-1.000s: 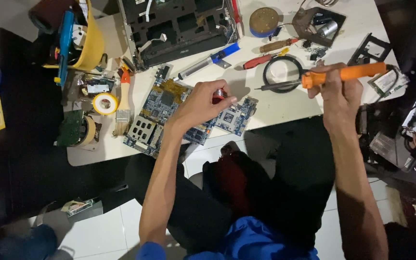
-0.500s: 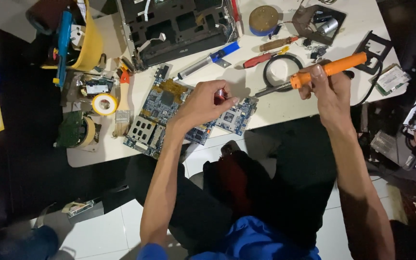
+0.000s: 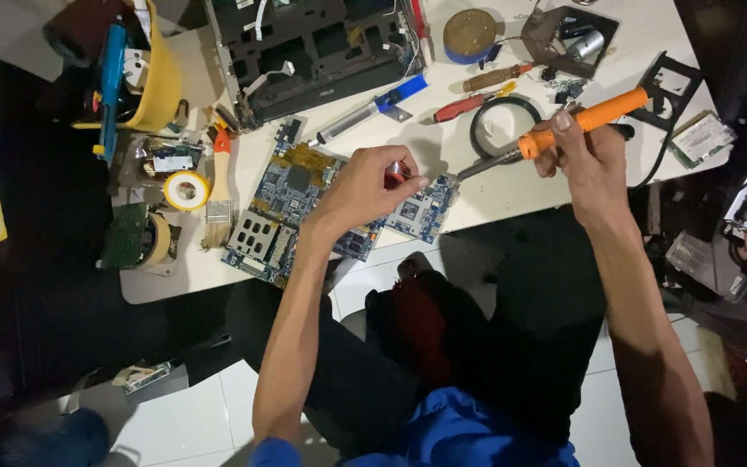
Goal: The person is desoldering components from a computer motherboard using a soldering iron and a desoldering pump on a repair bench.
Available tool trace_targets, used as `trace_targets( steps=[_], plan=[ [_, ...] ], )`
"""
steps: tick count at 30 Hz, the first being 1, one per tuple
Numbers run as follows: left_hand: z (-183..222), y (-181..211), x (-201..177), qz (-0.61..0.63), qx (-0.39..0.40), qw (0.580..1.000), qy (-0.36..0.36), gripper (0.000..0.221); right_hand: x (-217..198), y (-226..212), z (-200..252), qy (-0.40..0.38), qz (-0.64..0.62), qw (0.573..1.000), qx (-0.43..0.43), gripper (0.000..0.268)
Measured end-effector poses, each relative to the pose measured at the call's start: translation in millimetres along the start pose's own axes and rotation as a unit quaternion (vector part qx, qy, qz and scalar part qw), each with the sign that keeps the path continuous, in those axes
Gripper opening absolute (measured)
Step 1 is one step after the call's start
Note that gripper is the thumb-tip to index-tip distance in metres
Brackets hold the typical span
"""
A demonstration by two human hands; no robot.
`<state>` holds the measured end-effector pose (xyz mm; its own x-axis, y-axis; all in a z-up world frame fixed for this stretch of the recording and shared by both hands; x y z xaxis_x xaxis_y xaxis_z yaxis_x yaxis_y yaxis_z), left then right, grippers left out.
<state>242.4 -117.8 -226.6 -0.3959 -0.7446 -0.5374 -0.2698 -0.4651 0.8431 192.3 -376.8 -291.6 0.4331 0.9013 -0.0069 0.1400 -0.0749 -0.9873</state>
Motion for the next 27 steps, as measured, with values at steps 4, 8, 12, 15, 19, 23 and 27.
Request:
trace_targets(
  steps=[4,8,12,15,19,23,27],
  plan=[
    [-2,-2,1,-0.010,0.000,1.000,0.000,0.011,3,-4,1,-0.006,0.013,1.000,0.010,0.038],
    [-3,-6,2,-0.018,-0.007,1.000,-0.004,0.010,3,3,2,-0.017,0.024,1.000,0.001,0.036],
    [-3,-12,3,0.015,-0.015,1.000,0.006,0.010,0,6,2,-0.014,0.026,1.000,-0.007,0.033],
    [-3,-12,3,0.013,-0.022,1.000,0.005,0.009,2,2,3,-0.015,0.030,0.999,0.004,0.033],
    [-5,-10,3,0.008,-0.020,1.000,0.003,0.009,7,-11,5,-0.017,0.024,1.000,-0.006,0.033],
    [-3,-8,2,0.013,-0.008,1.000,0.005,0.011,2,-8,4,-0.009,0.008,0.999,-0.036,0.032],
    [-3,-9,2,0.007,-0.013,1.000,0.006,0.013,0,-24,9,0.007,-0.007,0.998,-0.059,0.026]
  ],
)
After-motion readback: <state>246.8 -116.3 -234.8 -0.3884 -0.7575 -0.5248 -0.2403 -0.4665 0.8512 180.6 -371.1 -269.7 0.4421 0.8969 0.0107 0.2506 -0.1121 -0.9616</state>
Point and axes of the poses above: each hand's wrist, its own z-axis away from the middle knuckle, its own x-axis out of the palm, y = z × x, the point moved 9 cm from there along -z, towards the middle knuckle, and after that the axes turned 14 degrees about y, right-handed, at the moved point
